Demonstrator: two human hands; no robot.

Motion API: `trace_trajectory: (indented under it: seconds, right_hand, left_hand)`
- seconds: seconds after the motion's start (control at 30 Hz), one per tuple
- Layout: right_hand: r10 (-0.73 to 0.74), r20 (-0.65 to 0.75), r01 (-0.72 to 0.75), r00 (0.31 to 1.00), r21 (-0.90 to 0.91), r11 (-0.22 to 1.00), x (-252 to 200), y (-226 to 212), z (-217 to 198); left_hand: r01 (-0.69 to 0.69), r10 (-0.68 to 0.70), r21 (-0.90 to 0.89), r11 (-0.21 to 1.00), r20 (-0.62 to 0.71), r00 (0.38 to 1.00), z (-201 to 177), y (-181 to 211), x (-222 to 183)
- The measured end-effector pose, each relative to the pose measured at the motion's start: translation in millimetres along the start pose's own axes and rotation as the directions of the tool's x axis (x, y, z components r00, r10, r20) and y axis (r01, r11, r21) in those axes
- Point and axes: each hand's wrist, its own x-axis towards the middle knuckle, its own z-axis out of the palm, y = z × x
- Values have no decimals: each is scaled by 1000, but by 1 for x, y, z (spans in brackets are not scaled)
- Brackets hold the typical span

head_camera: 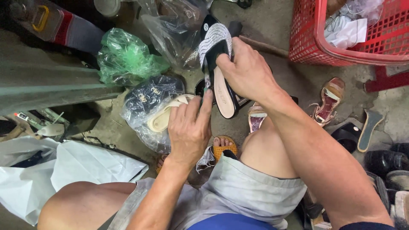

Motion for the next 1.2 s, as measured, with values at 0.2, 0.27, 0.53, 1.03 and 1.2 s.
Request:
trace_trajectory:
  seconds: [0.2,0.27,0.53,1.03,1.2]
  right_hand:
    - [14,-22,-14,1000,-9,1000,7,6,1]
    - [29,-17,-28,999,61,998,1,-4,-4]
    - [-76,-74,91,994,222,971,5,-1,4]
    - [-170,-136,208,976,349,914,5,-2,5]
    - [-150,-90,172,985,342,924,1,-6,2]
  left_hand:
    - [-31,25,-59,998,-112,993,2,-2,-1]
    - [4,-11,-66,998,-98,995,13,-7,-2]
    - [300,-390,-392,870,-173,904,19,9,4]
    - [639,-687,-742,201,358,632,13,15,19]
    - [589,-651,-806,54,419,633,18,11,14]
